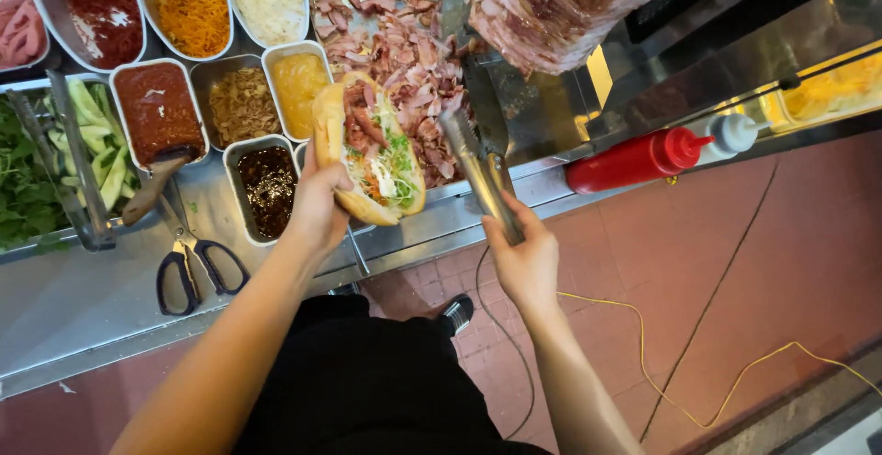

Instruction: The recorder slices meat from a rotisserie, assembles a kebab sandwich with various toppings and sauces, and then toasts it in a sandwich press.

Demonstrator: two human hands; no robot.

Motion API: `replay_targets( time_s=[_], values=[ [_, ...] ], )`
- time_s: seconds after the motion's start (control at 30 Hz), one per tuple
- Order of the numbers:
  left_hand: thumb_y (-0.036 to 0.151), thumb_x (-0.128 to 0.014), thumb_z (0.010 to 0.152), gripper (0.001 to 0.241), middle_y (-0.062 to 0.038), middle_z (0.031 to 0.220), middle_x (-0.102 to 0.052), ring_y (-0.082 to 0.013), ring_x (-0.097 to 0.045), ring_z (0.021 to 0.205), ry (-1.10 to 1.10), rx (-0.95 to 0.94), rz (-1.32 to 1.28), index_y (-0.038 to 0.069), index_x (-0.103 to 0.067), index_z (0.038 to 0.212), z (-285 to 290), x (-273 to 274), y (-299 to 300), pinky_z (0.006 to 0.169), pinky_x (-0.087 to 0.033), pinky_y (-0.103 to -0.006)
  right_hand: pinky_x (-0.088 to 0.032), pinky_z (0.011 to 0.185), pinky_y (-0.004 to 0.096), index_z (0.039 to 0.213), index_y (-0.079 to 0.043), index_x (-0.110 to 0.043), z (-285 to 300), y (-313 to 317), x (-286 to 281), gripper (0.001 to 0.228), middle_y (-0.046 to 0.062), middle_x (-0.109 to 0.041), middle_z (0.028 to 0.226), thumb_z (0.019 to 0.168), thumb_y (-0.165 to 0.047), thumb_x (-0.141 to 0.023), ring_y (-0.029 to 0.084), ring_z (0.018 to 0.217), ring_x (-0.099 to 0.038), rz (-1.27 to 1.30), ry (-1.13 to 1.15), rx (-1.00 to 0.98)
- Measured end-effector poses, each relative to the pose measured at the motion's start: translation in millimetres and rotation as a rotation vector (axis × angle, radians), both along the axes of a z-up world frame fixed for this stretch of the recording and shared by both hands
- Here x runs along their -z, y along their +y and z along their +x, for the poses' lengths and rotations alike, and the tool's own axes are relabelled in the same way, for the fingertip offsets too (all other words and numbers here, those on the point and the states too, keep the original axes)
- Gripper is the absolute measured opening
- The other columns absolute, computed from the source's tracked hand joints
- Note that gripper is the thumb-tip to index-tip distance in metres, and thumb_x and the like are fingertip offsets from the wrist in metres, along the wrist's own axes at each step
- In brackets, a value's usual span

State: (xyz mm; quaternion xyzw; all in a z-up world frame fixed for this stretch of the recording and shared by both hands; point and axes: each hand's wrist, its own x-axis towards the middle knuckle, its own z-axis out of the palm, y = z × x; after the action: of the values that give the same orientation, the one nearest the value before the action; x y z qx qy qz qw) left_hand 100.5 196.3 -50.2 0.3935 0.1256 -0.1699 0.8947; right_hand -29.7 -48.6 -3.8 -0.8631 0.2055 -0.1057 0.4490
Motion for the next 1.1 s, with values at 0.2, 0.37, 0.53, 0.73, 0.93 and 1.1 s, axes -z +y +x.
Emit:
replay_targets(
  time_s=[0.2,0.37,0.53,0.73,0.93,1.1],
  values=[
    [-0.005,-0.045,0.064,0.093,-0.012,0.138,-0.052,-0.0298,-0.053,0.127,-0.014,-0.006,-0.012,0.010,-0.031,0.154,-2,-1,2,0.111,-0.045,-0.0437,-0.055,0.076,0.048,0.127,-0.014,-0.071,3,-2,24,0.045,0.023,-0.075,0.094,0.085,-0.030,-0.076,0.041,0.087,-0.071,-0.374,0.280,-0.050],
    [-0.004,-0.044,0.065,0.091,-0.012,0.141,-0.053,-0.0302,-0.054,0.130,-0.012,0.025,-0.003,0.009,-0.032,0.154,-5,-12,2,0.112,-0.046,-0.0450,-0.057,0.076,0.045,0.125,-0.018,-0.073,3,5,1,0.038,0.022,-0.076,0.093,0.088,-0.029,-0.073,0.038,0.087,-0.073,-0.329,0.300,-0.006],
    [-0.003,-0.044,0.065,0.091,-0.012,0.143,-0.052,-0.0318,-0.054,0.133,-0.008,0.049,-0.039,0.010,-0.032,0.154,-3,-15,-5,0.114,-0.046,-0.0471,-0.058,0.077,0.035,0.124,-0.010,-0.072,5,3,-7,0.038,0.017,-0.079,0.096,0.089,-0.022,-0.076,0.024,0.089,-0.077,-0.130,0.091,0.014],
    [-0.003,-0.044,0.067,0.091,-0.013,0.145,-0.051,-0.0324,-0.052,0.135,-0.026,0.015,-0.177,0.011,-0.031,0.155,4,-15,-12,0.116,-0.045,-0.0469,-0.055,0.086,0.024,0.131,-0.002,-0.066,-3,28,-33,0.041,0.005,-0.078,0.110,0.092,-0.014,-0.075,0.005,0.099,-0.070,0.448,-0.103,-0.112],
    [0.001,-0.043,0.070,0.086,-0.019,0.133,-0.052,-0.0377,-0.053,0.117,0.005,0.036,-0.240,0.009,-0.030,0.155,8,-19,-12,0.104,-0.045,-0.0550,-0.054,0.065,0.026,0.130,-0.008,-0.071,-19,65,-82,0.047,0.006,-0.077,0.088,0.085,-0.014,-0.081,0.007,0.072,-0.066,-0.021,0.200,-0.139],
    [-0.003,-0.043,0.065,0.095,-0.013,0.144,-0.051,-0.0302,-0.053,0.133,-0.096,-0.007,-0.167,0.011,-0.028,0.158,3,-18,-13,0.115,-0.045,-0.0437,-0.054,0.063,0.023,0.131,-0.003,-0.067,-13,66,-75,0.047,0.004,-0.077,0.091,0.088,-0.016,-0.078,0.003,0.073,-0.064,0.017,-0.103,-0.084]
  ],
)
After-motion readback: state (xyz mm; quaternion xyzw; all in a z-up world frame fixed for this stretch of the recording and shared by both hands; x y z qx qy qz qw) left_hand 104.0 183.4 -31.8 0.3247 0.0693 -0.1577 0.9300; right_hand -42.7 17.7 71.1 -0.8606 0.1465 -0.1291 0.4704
